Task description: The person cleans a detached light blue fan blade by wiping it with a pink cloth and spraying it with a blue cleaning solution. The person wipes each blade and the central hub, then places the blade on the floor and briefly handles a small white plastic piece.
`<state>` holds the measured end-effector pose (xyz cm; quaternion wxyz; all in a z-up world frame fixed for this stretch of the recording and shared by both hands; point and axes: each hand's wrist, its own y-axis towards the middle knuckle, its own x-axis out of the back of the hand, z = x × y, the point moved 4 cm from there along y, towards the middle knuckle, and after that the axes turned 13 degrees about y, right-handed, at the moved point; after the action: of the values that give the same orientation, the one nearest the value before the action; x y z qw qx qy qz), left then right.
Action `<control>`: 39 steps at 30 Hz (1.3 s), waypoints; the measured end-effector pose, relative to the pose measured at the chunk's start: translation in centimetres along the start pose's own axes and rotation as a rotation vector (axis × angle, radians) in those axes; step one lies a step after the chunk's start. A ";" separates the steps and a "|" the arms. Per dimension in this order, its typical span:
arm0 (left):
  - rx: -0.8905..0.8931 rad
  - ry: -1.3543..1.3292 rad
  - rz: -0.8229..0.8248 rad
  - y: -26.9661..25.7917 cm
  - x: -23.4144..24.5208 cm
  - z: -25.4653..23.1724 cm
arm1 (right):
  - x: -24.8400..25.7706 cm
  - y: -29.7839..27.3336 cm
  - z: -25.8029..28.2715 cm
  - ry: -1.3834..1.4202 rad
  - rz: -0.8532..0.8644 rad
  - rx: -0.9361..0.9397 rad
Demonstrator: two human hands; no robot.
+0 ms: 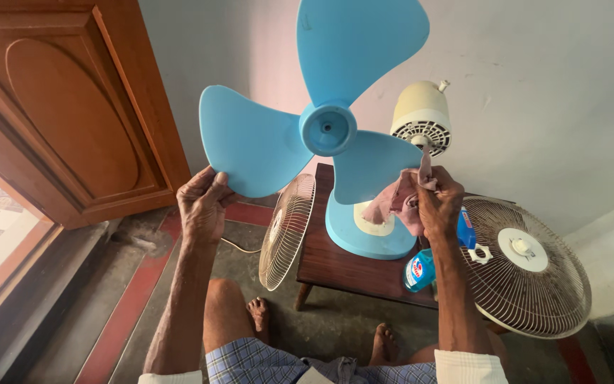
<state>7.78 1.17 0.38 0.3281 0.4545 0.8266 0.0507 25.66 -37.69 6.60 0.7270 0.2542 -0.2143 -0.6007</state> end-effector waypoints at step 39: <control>0.228 -0.214 -0.117 -5.0 -13.9 -0.4 | -7.7 -12.8 11.0 -0.830 0.237 1.228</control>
<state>9.11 -12.58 5.69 0.3627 0.4427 0.8125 -0.1114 7.63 -33.23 7.05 0.3735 0.3421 -0.7935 -0.3374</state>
